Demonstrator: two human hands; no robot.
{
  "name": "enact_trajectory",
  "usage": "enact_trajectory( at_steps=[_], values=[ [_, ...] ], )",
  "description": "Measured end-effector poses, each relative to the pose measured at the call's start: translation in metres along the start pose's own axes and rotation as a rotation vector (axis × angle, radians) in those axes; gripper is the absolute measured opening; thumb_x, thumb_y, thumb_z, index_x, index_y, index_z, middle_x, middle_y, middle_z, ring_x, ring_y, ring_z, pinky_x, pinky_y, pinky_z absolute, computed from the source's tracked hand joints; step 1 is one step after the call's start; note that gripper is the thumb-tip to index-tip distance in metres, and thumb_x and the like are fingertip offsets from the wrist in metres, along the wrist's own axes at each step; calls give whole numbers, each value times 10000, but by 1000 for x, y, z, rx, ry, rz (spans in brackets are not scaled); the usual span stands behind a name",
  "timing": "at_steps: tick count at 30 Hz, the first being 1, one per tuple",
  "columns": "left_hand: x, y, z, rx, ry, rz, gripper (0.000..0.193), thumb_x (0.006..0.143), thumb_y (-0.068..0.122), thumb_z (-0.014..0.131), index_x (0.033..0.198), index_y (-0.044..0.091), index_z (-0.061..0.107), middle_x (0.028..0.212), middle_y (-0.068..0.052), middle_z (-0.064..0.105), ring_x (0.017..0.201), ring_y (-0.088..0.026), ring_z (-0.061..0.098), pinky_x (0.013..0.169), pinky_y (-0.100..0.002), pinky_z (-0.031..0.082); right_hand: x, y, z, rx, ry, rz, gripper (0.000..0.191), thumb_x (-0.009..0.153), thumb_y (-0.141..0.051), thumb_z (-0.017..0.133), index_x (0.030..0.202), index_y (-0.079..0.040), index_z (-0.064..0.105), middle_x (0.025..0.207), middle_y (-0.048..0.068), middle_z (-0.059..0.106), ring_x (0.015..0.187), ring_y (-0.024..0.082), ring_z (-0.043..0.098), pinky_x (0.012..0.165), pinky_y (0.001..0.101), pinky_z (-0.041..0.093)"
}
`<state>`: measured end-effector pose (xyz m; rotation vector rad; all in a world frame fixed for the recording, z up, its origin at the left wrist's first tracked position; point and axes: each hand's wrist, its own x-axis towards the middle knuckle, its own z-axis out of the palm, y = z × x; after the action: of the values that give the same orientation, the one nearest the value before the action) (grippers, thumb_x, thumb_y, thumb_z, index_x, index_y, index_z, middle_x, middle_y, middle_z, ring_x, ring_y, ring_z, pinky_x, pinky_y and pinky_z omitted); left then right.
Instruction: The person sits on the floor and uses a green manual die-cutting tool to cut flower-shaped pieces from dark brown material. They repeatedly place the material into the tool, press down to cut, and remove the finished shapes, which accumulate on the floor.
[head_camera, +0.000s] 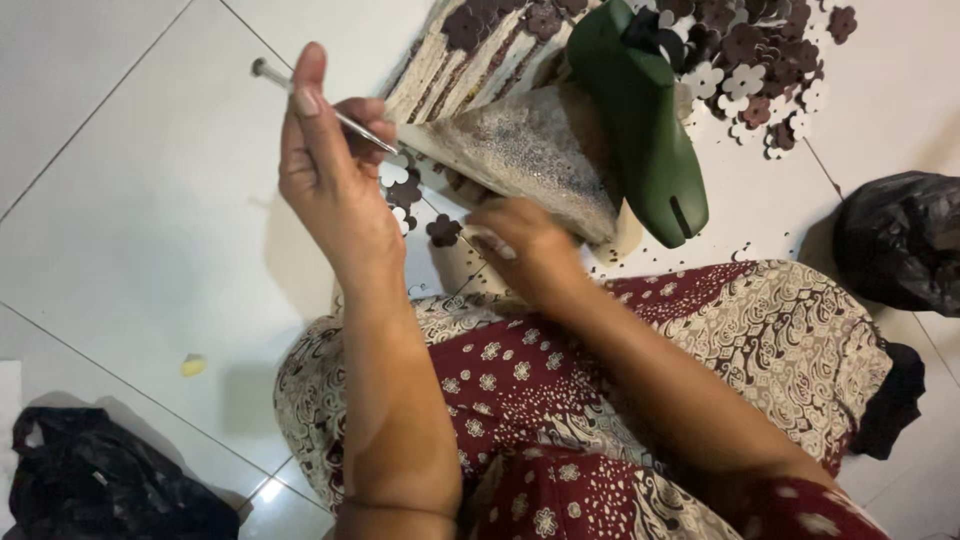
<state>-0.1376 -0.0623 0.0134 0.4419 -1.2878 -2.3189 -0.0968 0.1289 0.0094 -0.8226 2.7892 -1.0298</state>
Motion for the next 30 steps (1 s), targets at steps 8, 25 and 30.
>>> enact_trajectory(
  at_steps=[8, 25, 30],
  values=[
    [1, -6, 5, 40, 3, -200, 376, 1120, 303, 555, 1401, 71, 652, 992, -60, 765, 833, -100, 699, 767, -258, 600, 9, -11, 43, -255, -30, -3, 483, 667, -128, 715, 1133, -26, 639, 1157, 183, 636, 1031, 337, 577, 911, 419, 501],
    [-67, -73, 78, 333, -467, -275, 262, 1075, 143, 593, 1315, 88, 682, 1082, -34, 790, 953, -64, 718, 815, -224, 603, -29, 37, -82, -153, 221, 427, 337, 913, -89, 775, 1240, -26, 719, 1089, 190, 728, 951, 329, 734, 817, 409, 610],
    [-75, -88, 85, 383, -523, -351, 269, 1047, 91, 621, 1305, 54, 687, 1082, -24, 782, 951, -54, 696, 817, -209, 568, -49, 54, -108, -282, 330, 445, 322, 998, -146, 792, 1298, -90, 690, 1175, 158, 701, 1008, 284, 718, 837, 383, 613]
  ],
)
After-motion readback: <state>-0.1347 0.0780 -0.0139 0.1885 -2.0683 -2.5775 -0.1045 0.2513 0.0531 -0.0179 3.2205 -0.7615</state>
